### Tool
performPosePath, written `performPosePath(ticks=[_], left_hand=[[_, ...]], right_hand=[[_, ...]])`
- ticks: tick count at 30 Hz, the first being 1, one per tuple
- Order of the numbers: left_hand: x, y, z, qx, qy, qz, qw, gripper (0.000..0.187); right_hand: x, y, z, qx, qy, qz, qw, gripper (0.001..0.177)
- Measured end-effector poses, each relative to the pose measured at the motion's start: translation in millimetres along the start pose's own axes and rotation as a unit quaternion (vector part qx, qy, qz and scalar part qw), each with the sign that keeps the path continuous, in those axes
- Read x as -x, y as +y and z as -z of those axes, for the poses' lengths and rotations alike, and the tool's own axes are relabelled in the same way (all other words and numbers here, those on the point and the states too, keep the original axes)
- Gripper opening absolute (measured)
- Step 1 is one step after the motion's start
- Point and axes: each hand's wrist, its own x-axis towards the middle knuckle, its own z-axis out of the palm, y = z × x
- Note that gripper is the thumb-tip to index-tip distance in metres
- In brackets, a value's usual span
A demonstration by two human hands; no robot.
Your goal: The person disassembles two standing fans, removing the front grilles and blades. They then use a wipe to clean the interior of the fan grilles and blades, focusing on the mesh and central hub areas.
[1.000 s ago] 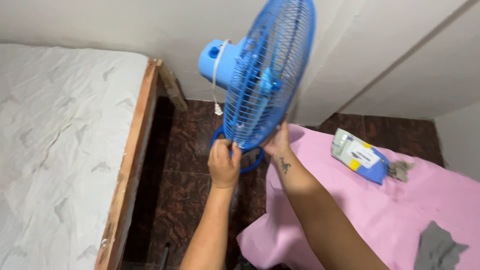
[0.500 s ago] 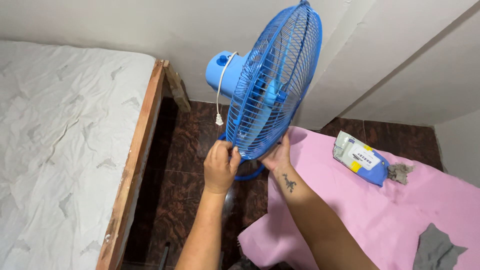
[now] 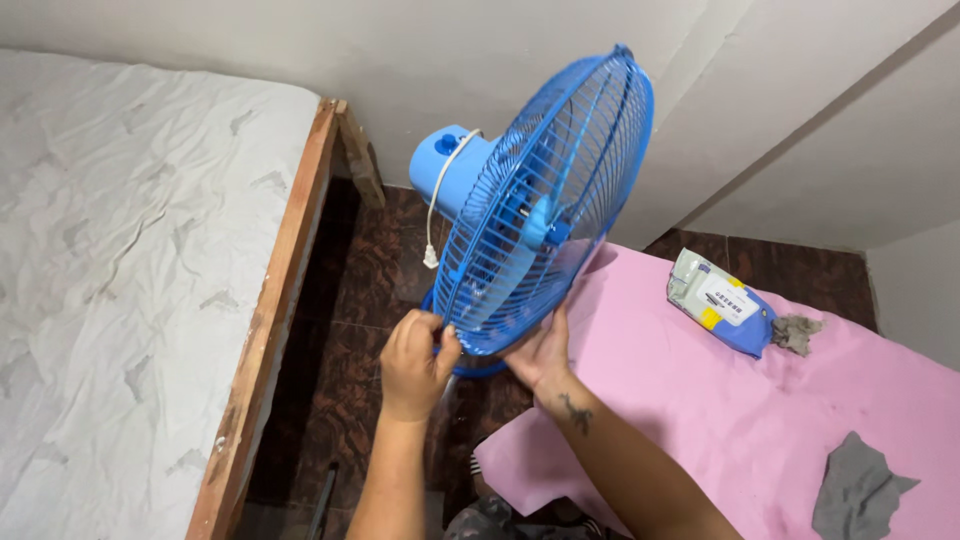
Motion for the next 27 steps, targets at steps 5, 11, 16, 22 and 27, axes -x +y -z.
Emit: performPosePath(ticks=[5, 11, 16, 22, 27], left_hand=[[21.8, -6.1, 36.1, -0.017, 0.02, 0.007, 1.0, 0.013], [42.8, -19.8, 68.9, -0.025, 0.061, 0.028, 0.997, 0.01], [46.1, -32.7, 82.8, -0.031, 0.099, 0.066, 0.992, 0.006], [45.5, -40.4, 73.6, 0.002, 0.127, 0.067, 0.99, 0.009], [53.0, -39.1, 55.4, -0.001, 0.178, 0.049, 0.983, 0.014]], right_hand=[[31.1, 35.5, 5.5, -0.017, 0.06, -0.015, 0.998, 0.091], [65.6, 76.1, 24.5, -0.026, 0.06, -0.062, 0.996, 0.097], [80.2, 93.4, 41.4, 0.067, 0.031, -0.111, 0.991, 0.102], [76.7, 79.5, 48.2, 0.152, 0.007, -0.152, 0.977, 0.098], [68.9, 44.5, 58.2, 0.242, 0.042, -0.181, 0.952, 0.079]])
